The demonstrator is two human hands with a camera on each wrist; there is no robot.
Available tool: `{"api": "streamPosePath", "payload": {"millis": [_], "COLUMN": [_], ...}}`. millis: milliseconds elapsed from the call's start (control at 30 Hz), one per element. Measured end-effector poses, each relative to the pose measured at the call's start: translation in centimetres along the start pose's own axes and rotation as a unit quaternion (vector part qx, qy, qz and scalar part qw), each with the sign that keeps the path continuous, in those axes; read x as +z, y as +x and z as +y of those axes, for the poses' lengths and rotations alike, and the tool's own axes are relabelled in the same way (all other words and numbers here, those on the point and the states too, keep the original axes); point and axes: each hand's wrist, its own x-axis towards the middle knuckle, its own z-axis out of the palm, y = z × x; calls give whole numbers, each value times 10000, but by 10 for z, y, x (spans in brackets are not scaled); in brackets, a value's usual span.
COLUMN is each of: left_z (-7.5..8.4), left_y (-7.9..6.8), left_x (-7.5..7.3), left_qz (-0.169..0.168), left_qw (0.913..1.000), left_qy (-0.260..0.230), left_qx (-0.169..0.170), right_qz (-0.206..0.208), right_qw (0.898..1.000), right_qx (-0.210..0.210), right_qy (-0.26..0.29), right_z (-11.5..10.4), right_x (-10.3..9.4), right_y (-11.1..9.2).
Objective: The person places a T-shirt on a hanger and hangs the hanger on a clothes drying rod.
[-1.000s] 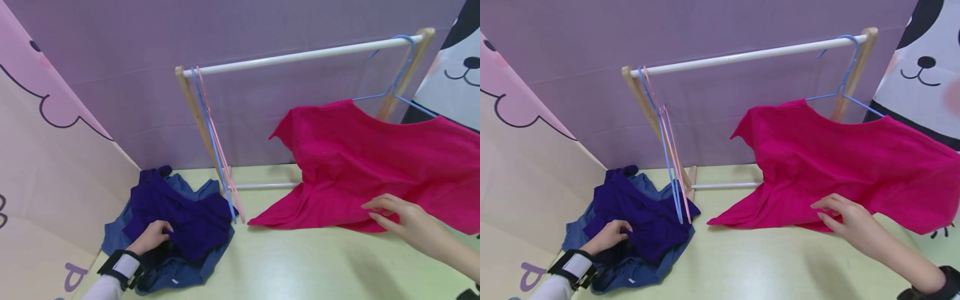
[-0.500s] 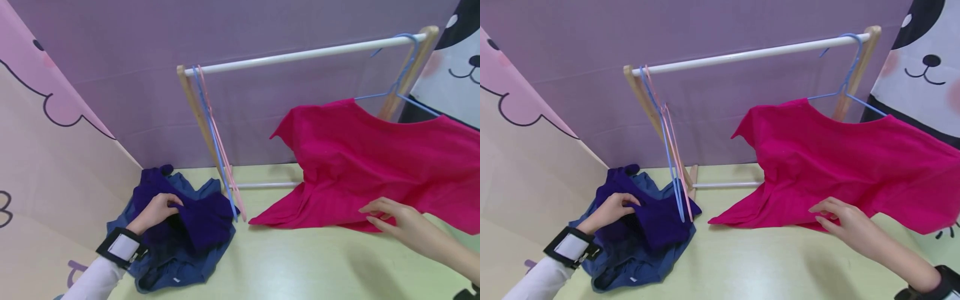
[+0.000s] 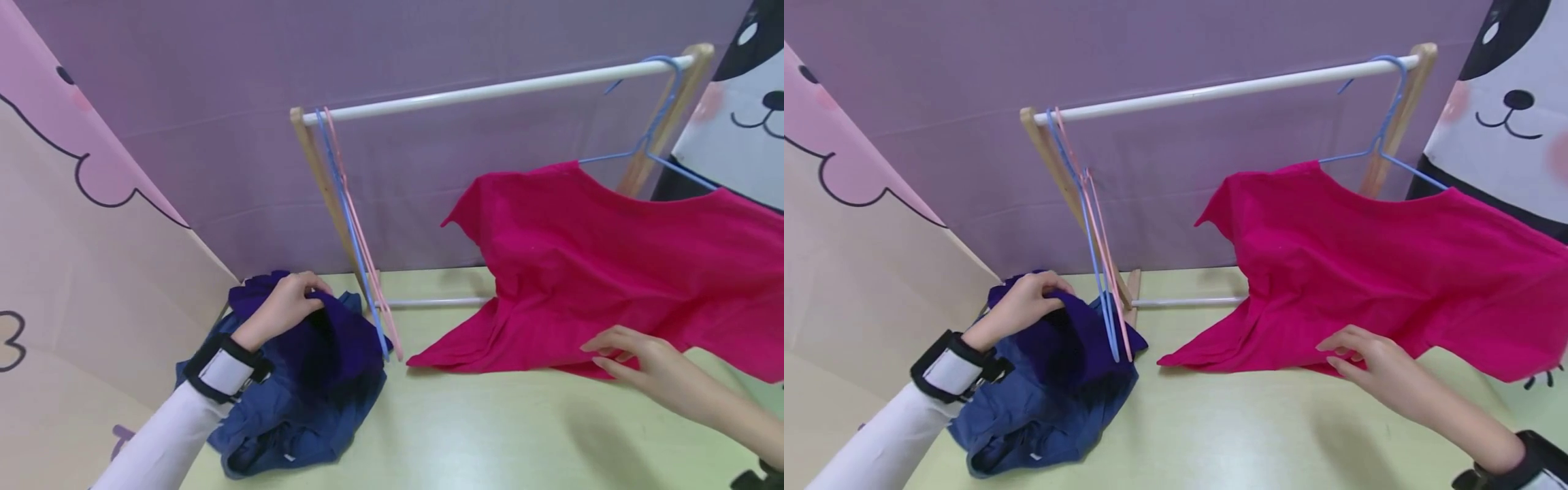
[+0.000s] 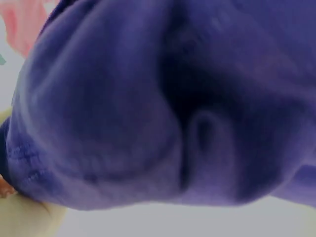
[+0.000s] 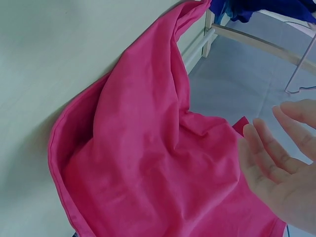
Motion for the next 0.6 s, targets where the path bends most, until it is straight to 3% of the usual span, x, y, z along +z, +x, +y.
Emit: {"api": "streamPosePath", "payload": {"millis": [267, 600], "left_z": [44, 86], "left_y": [21, 29], "left_x": [-7, 10], "left_qz": [46, 42], "left_qw": [9990, 9947], "left_qy": [-125, -433], "left_qx": [437, 932], "right_qz": [25, -482], "right_qw": [9990, 9939], "right_qx": [-395, -409], "right_qy": [210, 901], "right_z": [-1, -35], "right_x": [8, 46], "right_y": [8, 36]}}
